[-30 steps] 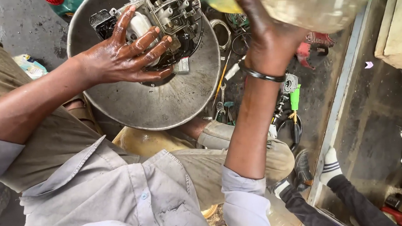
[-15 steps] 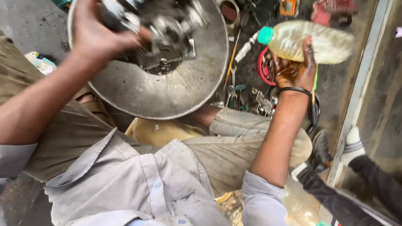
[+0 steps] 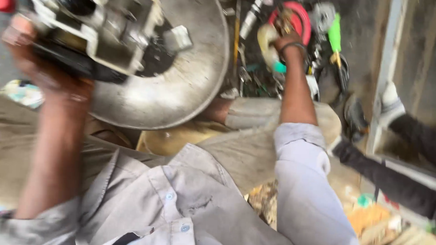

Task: Cleaning mechanical engine components in a metal bowl using liquid and a brush.

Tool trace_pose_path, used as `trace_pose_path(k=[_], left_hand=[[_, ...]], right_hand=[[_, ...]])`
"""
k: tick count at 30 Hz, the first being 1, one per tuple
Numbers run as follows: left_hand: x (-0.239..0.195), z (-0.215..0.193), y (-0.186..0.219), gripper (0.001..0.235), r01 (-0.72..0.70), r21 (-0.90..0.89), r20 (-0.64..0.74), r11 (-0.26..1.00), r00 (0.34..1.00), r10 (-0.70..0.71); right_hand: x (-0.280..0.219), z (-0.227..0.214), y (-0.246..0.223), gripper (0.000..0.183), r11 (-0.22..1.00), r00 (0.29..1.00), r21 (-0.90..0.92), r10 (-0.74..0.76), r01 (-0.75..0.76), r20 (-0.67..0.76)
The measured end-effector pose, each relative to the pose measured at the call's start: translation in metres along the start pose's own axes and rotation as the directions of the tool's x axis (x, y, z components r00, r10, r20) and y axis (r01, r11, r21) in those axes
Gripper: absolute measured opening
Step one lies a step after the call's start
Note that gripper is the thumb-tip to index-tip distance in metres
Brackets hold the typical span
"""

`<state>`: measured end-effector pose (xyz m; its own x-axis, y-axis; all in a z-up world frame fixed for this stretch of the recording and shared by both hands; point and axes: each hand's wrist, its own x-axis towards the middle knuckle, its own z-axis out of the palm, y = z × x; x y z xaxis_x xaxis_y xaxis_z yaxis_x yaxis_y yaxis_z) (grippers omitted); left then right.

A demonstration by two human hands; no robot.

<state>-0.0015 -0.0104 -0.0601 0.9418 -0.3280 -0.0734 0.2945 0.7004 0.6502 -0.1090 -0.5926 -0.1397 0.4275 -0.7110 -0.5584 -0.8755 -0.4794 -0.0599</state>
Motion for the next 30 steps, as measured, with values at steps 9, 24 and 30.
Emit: trace_pose_path(k=[9, 24, 30], left_hand=[[-0.017, 0.004, -0.013, 0.052, 0.01, -0.217, -0.057, 0.976, 0.998, -0.023], [-0.006, -0.005, -0.05, 0.056, -0.098, -0.25, -0.166, 0.963, 0.984, 0.057], [-0.006, 0.031, -0.045, 0.087, 0.063, -0.235, -0.152, 0.97, 0.983, -0.101]], right_hand=[[0.012, 0.011, -0.039, 0.056, 0.628, 0.98, -0.774, -0.193, 0.081, -0.053], [-0.217, 0.002, -0.182, 0.029, 0.043, 0.337, 0.973, -0.941, 0.228, -0.037], [-0.203, 0.069, -0.189, 0.053, -0.132, 0.329, 0.974, -0.942, -0.182, -0.066]])
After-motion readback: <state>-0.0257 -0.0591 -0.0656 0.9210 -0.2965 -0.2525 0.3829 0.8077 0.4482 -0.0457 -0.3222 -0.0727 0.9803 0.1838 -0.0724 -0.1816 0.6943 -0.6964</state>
